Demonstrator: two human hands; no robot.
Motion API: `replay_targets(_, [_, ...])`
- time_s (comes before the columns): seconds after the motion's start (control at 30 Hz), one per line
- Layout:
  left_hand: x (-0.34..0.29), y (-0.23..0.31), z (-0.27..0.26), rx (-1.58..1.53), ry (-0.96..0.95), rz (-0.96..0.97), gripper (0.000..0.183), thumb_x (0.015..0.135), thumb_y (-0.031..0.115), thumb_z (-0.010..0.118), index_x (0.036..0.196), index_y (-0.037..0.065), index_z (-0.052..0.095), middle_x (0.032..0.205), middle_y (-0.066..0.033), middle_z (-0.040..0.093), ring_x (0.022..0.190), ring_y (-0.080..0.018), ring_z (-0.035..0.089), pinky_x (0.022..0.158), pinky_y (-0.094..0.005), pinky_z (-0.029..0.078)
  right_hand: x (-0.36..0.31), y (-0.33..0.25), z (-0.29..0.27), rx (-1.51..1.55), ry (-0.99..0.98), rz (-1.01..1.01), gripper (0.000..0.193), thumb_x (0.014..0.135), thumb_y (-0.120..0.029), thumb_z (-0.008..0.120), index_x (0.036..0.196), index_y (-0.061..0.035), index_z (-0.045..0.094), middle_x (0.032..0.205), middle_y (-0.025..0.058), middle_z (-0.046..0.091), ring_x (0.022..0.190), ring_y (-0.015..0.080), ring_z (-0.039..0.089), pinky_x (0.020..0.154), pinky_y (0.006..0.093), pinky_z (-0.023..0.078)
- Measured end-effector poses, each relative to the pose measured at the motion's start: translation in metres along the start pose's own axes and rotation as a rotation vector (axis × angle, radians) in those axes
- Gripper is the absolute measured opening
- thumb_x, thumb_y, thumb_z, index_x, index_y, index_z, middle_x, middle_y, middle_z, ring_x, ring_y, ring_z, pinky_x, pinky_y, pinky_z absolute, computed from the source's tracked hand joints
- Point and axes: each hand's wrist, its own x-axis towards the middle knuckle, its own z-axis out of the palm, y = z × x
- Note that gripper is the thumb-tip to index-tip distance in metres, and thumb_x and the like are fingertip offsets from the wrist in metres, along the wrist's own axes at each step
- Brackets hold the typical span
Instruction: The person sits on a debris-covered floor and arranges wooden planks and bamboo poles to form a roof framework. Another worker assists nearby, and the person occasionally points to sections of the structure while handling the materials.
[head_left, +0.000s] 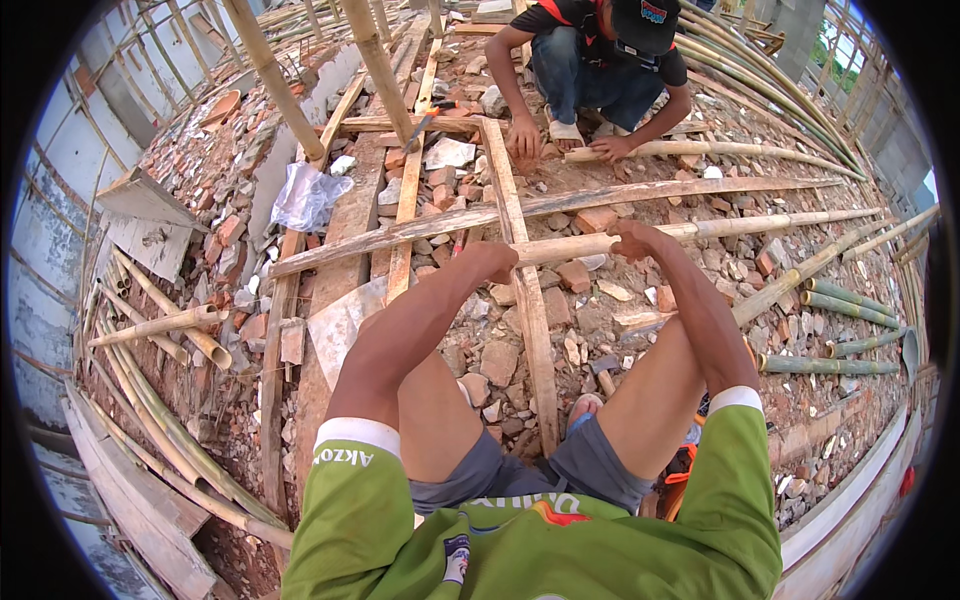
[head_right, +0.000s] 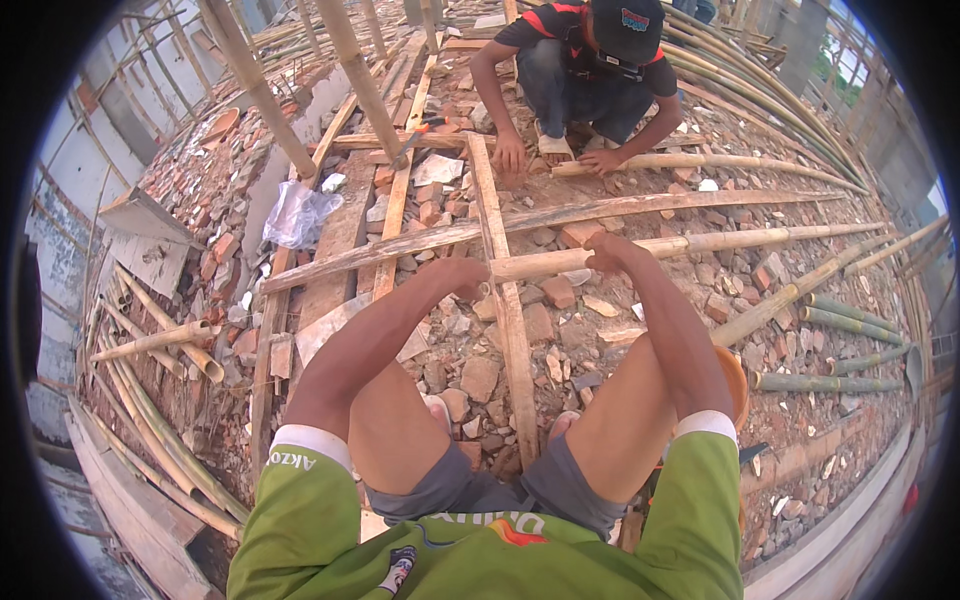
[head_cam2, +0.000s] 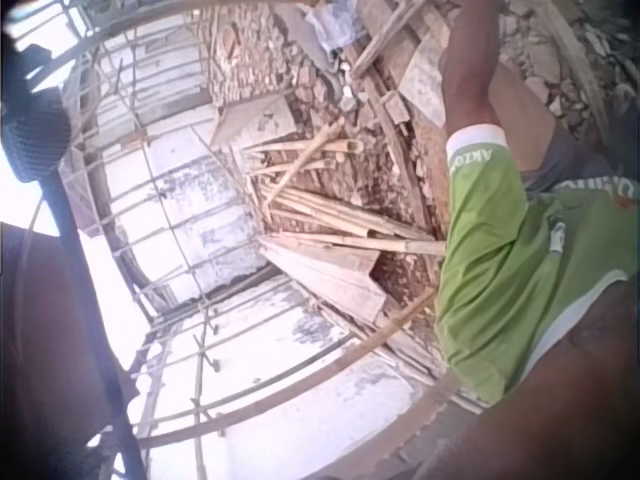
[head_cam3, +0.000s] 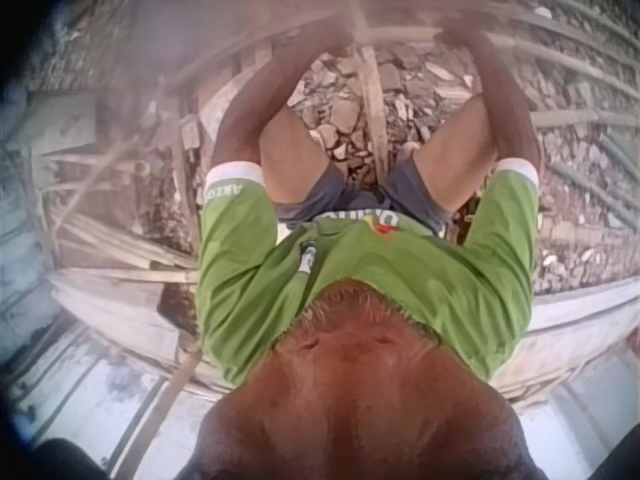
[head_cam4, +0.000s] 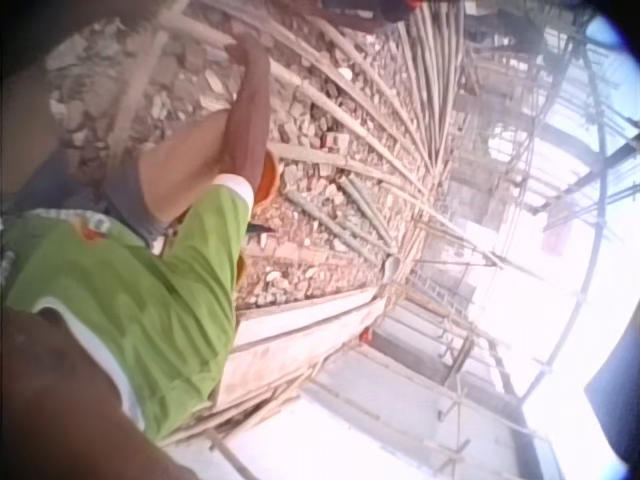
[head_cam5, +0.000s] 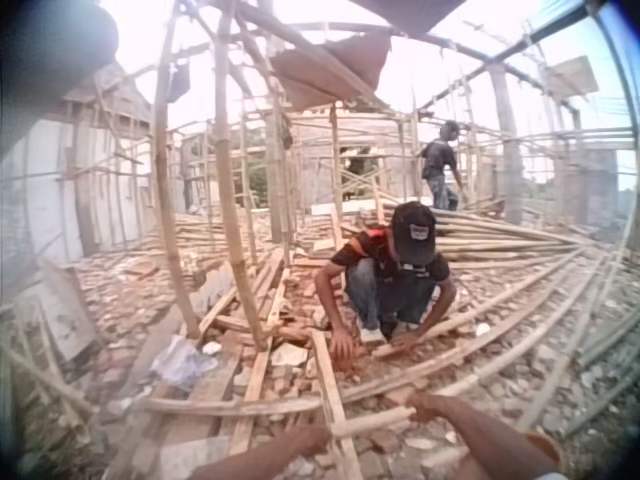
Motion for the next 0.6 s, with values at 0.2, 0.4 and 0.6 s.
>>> replay_targets(0.2, [-0.005,0.016,-0.016,0.073,-0.069,0.059,0.044,0.081,0.033,0.063,0.112,0.002,0.063,0.107,-0.0211,0.065,0.102,-0.0373,0.061,0.086,-0.0436,0.050,0.003,0.005,0.004,-0.056,-0.039,0.071,0.048,0.080,-0.020,0.057,0.125,-0.0044,0.054,0.087,0.0218,0.067,0.064,0.0294,0.067,0.053,0.0389,0.053])
replay_targets(0.4, [-0.016,0.024,-0.028,0.065,-0.108,0.015,0.054,0.084,0.039,0.063,0.124,0.003,0.056,0.118,-0.0220,0.061,0.110,-0.0366,0.057,0.093,-0.0433,0.046,0.006,-0.010,0.000,-0.124,-0.078,0.027,0.042,0.077,-0.009,0.053,0.119,-0.0014,0.053,0.098,0.0163,0.065,0.074,0.0293,0.068,0.058,0.0363,0.056])
replay_targets(0.6, [-0.014,-0.009,-0.002,0.006,-0.056,0.024,0.055,0.085,0.040,0.061,0.125,0.003,0.055,0.122,-0.0222,0.058,0.113,-0.0365,0.056,0.096,-0.0418,0.045,0.010,-0.017,0.004,-0.064,-0.016,-0.014,0.034,0.081,-0.023,0.057,0.102,0.0026,0.061,0.076,0.0165,0.068,0.064,0.0273,0.066,0.055,0.0401,0.051])
